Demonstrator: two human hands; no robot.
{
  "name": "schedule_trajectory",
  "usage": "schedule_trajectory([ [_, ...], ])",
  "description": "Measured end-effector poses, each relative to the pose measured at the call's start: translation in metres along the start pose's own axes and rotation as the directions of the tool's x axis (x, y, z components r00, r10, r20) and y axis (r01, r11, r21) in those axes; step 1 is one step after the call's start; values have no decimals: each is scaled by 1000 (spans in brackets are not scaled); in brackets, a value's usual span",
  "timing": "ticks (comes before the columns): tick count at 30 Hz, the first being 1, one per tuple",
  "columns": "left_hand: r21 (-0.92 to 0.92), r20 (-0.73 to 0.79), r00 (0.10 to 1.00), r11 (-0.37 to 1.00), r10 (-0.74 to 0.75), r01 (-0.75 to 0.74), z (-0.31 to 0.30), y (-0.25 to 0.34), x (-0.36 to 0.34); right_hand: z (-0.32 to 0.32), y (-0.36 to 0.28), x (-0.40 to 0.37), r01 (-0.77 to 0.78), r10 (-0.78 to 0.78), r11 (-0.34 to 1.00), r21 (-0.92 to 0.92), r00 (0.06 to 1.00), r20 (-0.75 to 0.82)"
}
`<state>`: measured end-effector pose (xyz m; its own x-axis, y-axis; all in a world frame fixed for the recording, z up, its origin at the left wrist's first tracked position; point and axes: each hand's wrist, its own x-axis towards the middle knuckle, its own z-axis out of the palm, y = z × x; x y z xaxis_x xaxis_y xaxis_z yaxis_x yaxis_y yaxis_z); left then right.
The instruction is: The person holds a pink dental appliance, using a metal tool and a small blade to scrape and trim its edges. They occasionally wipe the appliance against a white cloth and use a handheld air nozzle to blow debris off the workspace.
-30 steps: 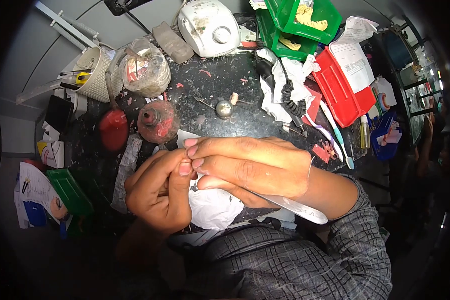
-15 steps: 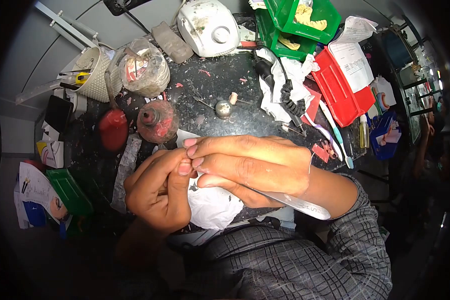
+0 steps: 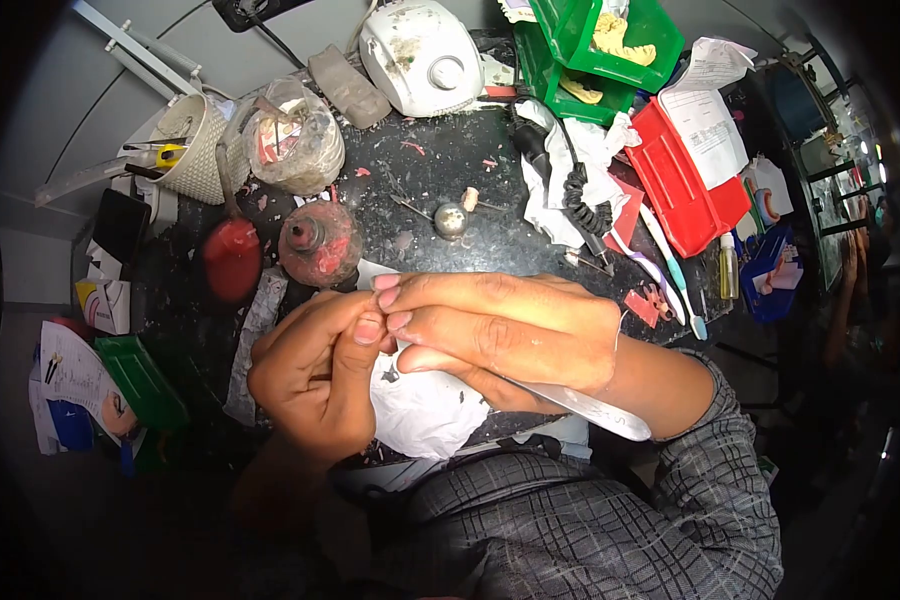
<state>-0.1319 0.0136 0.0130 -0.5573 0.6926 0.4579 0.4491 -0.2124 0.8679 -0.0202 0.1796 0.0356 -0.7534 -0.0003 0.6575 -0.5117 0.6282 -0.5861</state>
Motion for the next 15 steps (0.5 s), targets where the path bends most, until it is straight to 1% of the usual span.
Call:
schedule_trajectory([
  [3, 16, -5, 1000, 1000, 20, -20, 1, -1, 0, 0, 0, 0, -1, 1, 1000, 0, 1000, 4],
  [5, 50, 0, 998, 997, 61, -61, 0, -2, 1, 0, 0, 0, 0, 0, 1000, 1, 1000, 3],
  [11, 79, -7, 996, 993, 89, -88, 1, -3, 1, 0, 1, 0, -3, 3, 1000, 9, 1000, -3],
  [15, 77, -15, 996, 993, 89, -88, 1, -2, 1, 1, 1, 0, 8, -9, 1000, -24, 1000, -24],
])
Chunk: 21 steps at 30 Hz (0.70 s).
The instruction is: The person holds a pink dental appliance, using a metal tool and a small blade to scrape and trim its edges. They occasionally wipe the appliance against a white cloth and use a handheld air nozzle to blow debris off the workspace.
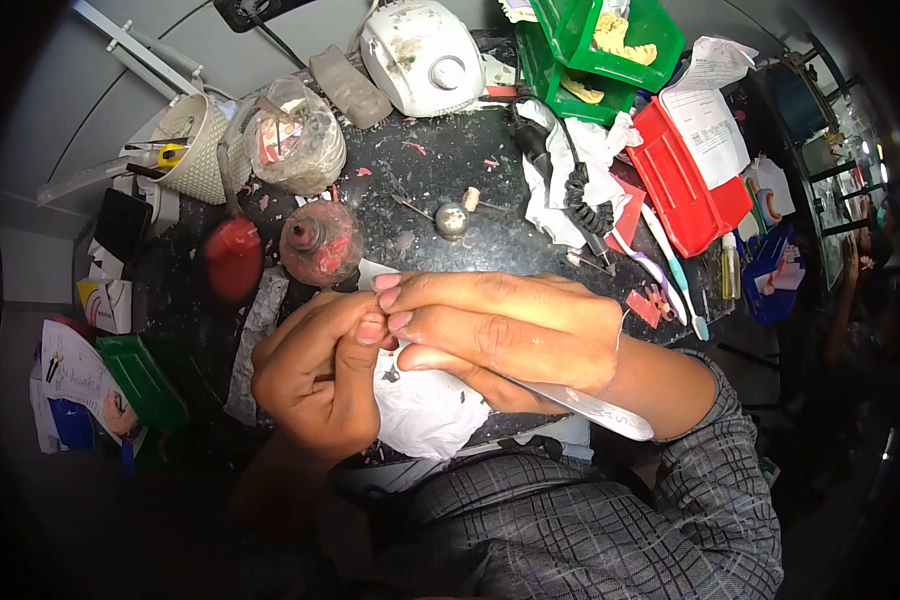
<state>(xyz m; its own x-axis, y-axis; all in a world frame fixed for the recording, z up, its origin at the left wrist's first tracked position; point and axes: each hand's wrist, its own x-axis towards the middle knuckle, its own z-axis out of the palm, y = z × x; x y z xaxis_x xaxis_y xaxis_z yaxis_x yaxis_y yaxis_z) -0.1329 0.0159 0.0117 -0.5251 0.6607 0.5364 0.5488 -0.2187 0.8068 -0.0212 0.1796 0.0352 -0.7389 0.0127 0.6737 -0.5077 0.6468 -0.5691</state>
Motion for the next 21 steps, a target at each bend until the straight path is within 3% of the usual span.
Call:
schedule_trajectory([
  [21, -7, 5, 1000, 1000, 4, -4, 0, -1, -2, -1, 0, -1, -16, 16, 1000, 11, 1000, 21],
])
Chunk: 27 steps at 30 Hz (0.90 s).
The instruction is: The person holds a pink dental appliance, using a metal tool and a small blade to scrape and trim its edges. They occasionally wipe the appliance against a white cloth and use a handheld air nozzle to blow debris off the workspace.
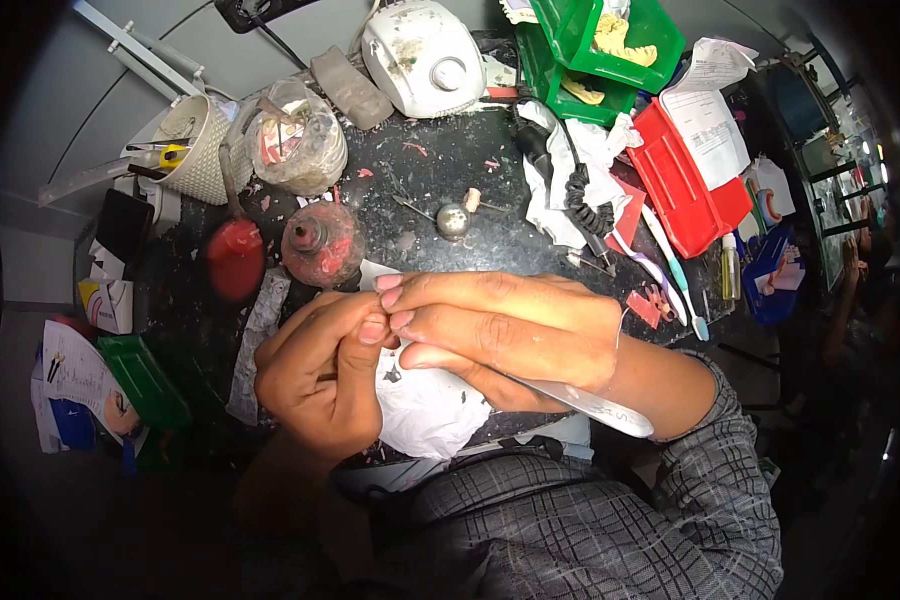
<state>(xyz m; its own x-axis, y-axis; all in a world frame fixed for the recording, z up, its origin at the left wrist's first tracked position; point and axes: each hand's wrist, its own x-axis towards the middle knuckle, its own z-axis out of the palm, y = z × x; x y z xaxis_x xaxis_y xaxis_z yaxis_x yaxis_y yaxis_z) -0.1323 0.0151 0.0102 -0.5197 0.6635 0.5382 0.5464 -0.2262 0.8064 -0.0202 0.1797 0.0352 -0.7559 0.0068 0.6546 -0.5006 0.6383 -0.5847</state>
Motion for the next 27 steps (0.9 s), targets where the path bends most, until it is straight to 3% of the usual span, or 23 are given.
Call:
schedule_trajectory([
  [11, 56, -2, 998, 997, 58, -58, 0, -2, 1, -2, -1, 2, -62, 63, 996, 59, 998, -9],
  [17, 124, -1, 991, 984, 131, -130, 1, -4, 3, 4, 9, -1, -120, 160, 951, 284, 980, -121],
  [22, 120, 9, 991, 984, 134, -134, 0, -5, 4, 2, 10, 0, -222, 270, 896, 384, 960, -77],
  [24, 116, 13, 991, 984, 135, -135, 0, -5, 4, 0, 8, 0, -317, 394, 786, 532, 918, -35],
  [27, 101, 5, 992, 987, 125, -125, 0, -5, 4, 3, 5, -1, -336, 430, 770, 542, 901, -53],
])
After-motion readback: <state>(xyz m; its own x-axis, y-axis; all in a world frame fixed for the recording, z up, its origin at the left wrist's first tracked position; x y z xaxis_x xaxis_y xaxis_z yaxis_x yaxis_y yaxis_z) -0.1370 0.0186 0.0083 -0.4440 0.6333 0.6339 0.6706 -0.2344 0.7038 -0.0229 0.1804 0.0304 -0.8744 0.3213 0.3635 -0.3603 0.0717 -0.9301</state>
